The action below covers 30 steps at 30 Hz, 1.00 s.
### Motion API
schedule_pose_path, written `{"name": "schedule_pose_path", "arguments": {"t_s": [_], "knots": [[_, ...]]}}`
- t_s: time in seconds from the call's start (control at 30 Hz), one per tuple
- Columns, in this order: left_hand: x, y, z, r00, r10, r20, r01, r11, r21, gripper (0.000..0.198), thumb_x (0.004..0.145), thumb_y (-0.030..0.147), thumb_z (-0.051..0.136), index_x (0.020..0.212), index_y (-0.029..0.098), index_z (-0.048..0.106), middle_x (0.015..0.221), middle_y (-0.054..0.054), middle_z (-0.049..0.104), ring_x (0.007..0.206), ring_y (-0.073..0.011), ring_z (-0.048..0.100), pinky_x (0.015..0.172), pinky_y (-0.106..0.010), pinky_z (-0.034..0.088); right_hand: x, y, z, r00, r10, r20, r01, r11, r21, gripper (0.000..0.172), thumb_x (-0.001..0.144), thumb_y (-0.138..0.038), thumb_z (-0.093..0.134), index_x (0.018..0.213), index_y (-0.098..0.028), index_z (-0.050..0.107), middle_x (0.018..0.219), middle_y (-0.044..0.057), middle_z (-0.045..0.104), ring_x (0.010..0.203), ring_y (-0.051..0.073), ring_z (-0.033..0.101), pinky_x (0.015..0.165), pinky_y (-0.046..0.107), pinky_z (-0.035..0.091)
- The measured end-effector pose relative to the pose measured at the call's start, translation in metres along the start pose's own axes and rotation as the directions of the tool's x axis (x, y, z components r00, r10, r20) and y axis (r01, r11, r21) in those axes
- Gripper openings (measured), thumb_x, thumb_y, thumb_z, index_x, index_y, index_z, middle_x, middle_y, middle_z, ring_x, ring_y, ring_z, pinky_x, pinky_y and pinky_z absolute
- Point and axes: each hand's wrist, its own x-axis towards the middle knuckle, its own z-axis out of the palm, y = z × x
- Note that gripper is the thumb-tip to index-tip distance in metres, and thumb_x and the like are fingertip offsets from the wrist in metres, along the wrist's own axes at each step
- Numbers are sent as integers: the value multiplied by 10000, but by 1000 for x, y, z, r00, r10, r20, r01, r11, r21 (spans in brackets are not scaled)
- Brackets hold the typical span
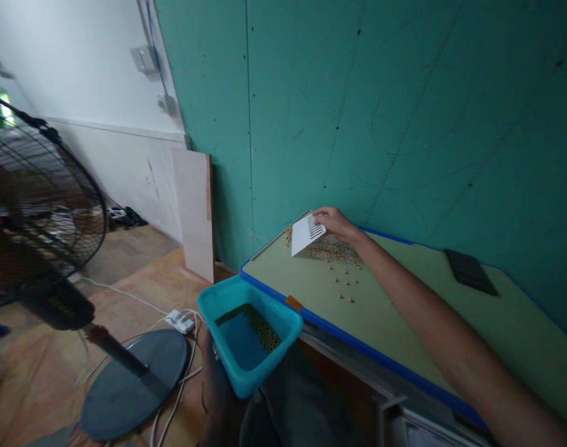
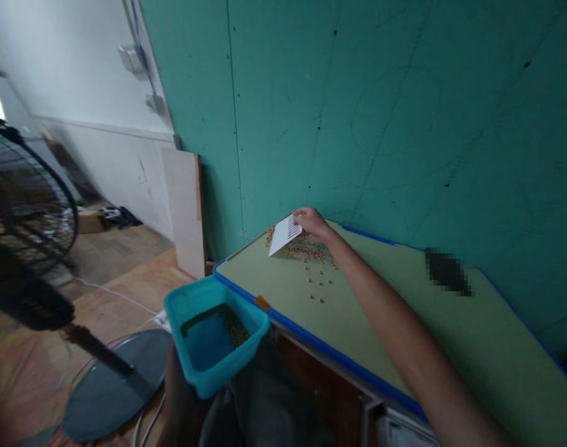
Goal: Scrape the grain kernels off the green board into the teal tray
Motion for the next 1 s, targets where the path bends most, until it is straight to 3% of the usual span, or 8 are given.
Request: {"name": "schedule_pose_path", "arguments": {"t_s": [0.17, 0.4, 0.67, 0.8, 1.0], "knots": [[3, 5, 30, 1000, -8, -17, 9, 1000, 28, 538, 1100, 537, 528, 1451, 197, 754, 1087, -126, 888, 1182, -359, 815, 1123, -541, 614, 4, 5, -8, 999, 43, -10, -42, 999, 32, 539, 877, -15, 712, 1396, -130, 623, 953, 72, 796, 716, 154, 721, 619, 208, 555], [19, 9, 32, 1000, 22, -1, -21, 994, 109, 520, 1143, 426, 469, 1487, 120, 711, 1158, -183, 875, 1196, -342, 813, 1116, -523, 623, 3, 11, -8, 999, 53, -3, -53, 997, 52, 331, 822, 19, 721, 1119, -124, 700, 818, 54, 787, 641, 151, 718, 616, 221, 579], [21, 10, 22, 999, -8, -31, 12, 992, 125, 412, 1122, 413, 519, 1263, 148, 802, 952, -117, 881, 1039, -321, 849, 1038, -521, 667, 10, 18, -10, 999, 10, 36, -13, 997, 74, 255, 811, 24, 647, 995, -138, 715, 796, 23, 778, 618, 128, 696, 571, 183, 529], [15, 14, 27, 1000, 5, -28, -1, 991, 133, 405, 1134, 358, 450, 1001, 182, 789, 833, -82, 844, 883, -270, 839, 958, -472, 690, 9, 18, -13, 999, -9, 49, 5, 997, 76, 241, 815, 16, 616, 962, -138, 728, 803, 25, 778, 615, 128, 685, 562, 188, 511], [15, 17, 25, 999, -40, -22, 42, 995, 89, 290, 1024, 406, 660, 824, 205, 723, 608, 10, 693, 537, -179, 662, 792, -393, 694, 13, 18, -14, 999, -24, 45, 22, 999, 44, 269, 807, -22, 647, 1023, -137, 758, 844, 41, 799, 657, 145, 698, 590, 202, 516]]}}
